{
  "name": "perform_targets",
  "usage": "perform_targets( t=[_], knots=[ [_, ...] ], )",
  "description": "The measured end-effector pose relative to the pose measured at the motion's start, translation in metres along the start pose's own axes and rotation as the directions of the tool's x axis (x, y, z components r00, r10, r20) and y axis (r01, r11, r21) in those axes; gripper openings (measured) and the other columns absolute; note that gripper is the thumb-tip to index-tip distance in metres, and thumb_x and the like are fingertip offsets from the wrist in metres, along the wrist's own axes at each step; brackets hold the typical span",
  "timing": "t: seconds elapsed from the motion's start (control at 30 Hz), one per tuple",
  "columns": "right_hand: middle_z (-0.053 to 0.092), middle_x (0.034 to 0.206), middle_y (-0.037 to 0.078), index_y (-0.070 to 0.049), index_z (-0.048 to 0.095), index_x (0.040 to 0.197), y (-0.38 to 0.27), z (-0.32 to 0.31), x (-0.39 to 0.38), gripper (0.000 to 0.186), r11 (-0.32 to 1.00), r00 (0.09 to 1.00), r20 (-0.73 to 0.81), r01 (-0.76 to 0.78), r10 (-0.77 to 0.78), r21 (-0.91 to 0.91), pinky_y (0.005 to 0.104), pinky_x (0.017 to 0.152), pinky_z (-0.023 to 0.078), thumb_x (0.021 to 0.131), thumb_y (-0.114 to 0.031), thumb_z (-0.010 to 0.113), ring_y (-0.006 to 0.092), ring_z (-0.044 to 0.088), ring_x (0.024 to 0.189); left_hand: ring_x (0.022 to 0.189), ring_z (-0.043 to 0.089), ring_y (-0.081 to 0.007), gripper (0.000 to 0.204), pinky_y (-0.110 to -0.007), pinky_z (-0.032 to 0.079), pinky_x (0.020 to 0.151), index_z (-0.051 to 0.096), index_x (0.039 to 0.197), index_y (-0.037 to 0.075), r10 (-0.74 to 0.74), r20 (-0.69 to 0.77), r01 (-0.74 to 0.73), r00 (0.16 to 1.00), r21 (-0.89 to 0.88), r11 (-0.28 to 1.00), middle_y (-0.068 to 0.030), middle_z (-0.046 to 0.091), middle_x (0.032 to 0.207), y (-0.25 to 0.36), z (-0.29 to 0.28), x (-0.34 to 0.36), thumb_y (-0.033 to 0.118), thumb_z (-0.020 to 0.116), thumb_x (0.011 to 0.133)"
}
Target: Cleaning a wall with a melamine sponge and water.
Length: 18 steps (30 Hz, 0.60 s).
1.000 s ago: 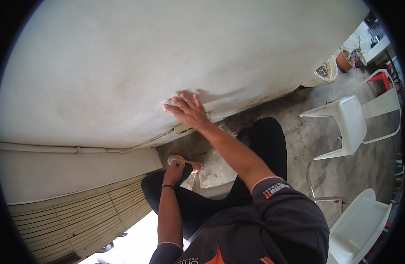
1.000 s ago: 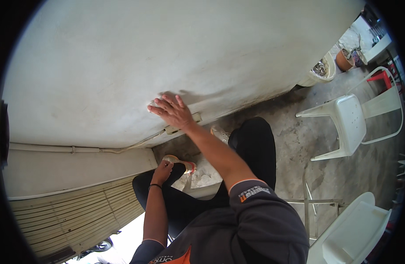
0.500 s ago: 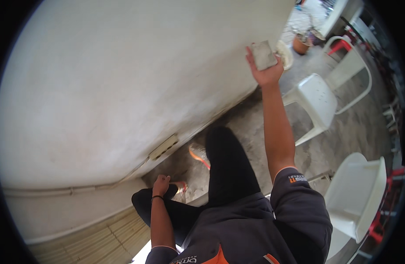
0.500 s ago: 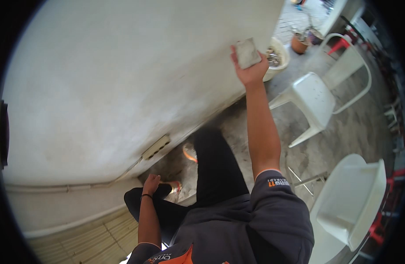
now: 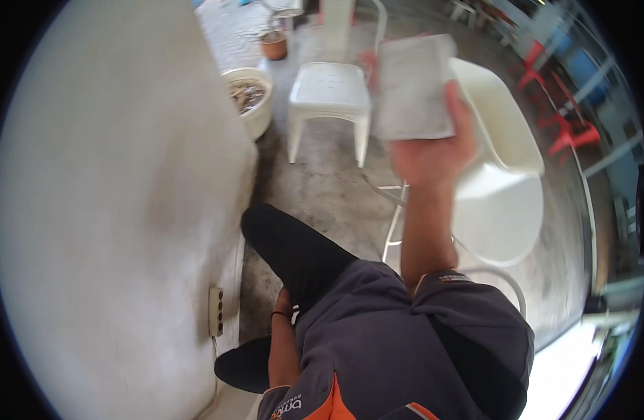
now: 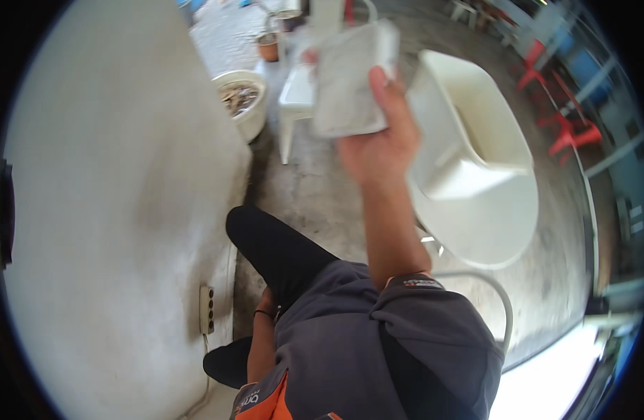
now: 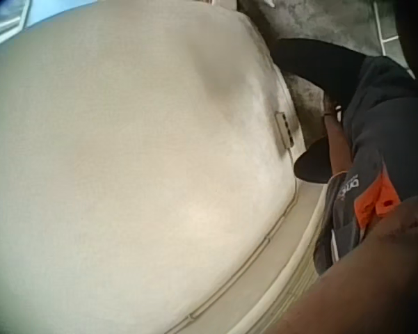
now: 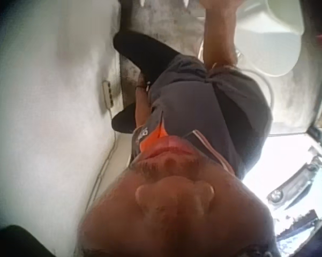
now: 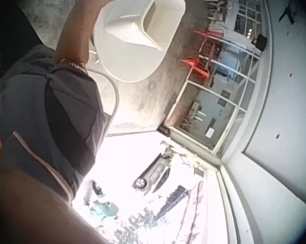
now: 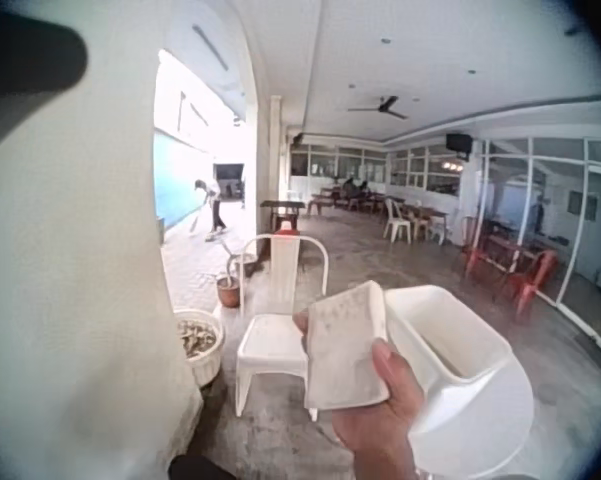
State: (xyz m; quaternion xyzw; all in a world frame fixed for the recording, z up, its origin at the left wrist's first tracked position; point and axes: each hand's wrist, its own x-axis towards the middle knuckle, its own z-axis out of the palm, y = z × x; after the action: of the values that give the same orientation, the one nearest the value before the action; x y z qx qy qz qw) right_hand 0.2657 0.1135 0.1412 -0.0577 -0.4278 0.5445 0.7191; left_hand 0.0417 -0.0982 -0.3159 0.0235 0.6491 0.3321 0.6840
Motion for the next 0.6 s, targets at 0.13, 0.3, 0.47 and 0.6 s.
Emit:
perform_targets(
  t=[0.13,0.3,0.47,0.6],
  knots=[
    [0.061,0.099,0.008,-0.002,0.055,0.115,-0.138,-0.028,0.01,0.036,0.537,0.943,0.088,0.258,-0.32,-0.803,0.0286,0.078,0.048,0.087,-0.025,0.057,0.0178,0.061,0.087,0.116,0.055,-0.0276,0.059,-0.037,0.044,0.099,0.046,0.136,0.0,-0.005,0.32,0.002,0.947,0.011,1.0,-0.0132,0.057,0.129,-0.019,-0.005,0.001,0.044,0.041,0.097],
    [0.057,0.118,0.014,0.0,0.053,0.122,-0.226,-0.138,0.077,0.043,-0.144,0.874,-0.383,-0.356,0.298,-0.923,0.0326,0.08,0.051,0.091,-0.03,0.05,0.0224,0.063,0.095,0.115,0.055,-0.0257,0.059,-0.035,0.042,0.1,0.047,0.134,-0.004,-0.016,0.232,-0.006,0.972,0.093,0.996,-0.0143,0.057,0.128,-0.025,0.025,-0.016,0.042,0.04,0.098],
    [0.062,0.099,0.011,-0.004,0.06,0.11,-0.161,-0.199,0.107,0.047,-0.577,0.569,-0.553,-0.162,0.608,-0.801,0.0348,0.073,0.051,0.079,-0.04,0.058,0.023,0.061,0.084,0.118,0.053,-0.0241,0.065,-0.033,0.039,0.101,0.046,0.132,-0.009,0.089,0.177,-0.115,0.98,0.14,0.983,-0.0157,0.056,0.128,-0.06,-0.021,0.058,0.045,0.042,0.096],
    [0.062,0.114,0.018,-0.003,0.057,0.124,-0.135,-0.219,0.105,0.063,-0.721,0.445,-0.655,-0.03,0.611,-0.693,0.0391,0.084,0.049,0.077,-0.044,0.06,0.0303,0.06,0.103,0.118,0.052,-0.0273,0.067,-0.034,0.037,0.102,0.045,0.132,-0.01,0.078,0.075,-0.09,0.994,0.168,0.982,-0.0166,0.054,0.13,-0.064,-0.019,0.062,0.045,0.042,0.094]
  ],
)
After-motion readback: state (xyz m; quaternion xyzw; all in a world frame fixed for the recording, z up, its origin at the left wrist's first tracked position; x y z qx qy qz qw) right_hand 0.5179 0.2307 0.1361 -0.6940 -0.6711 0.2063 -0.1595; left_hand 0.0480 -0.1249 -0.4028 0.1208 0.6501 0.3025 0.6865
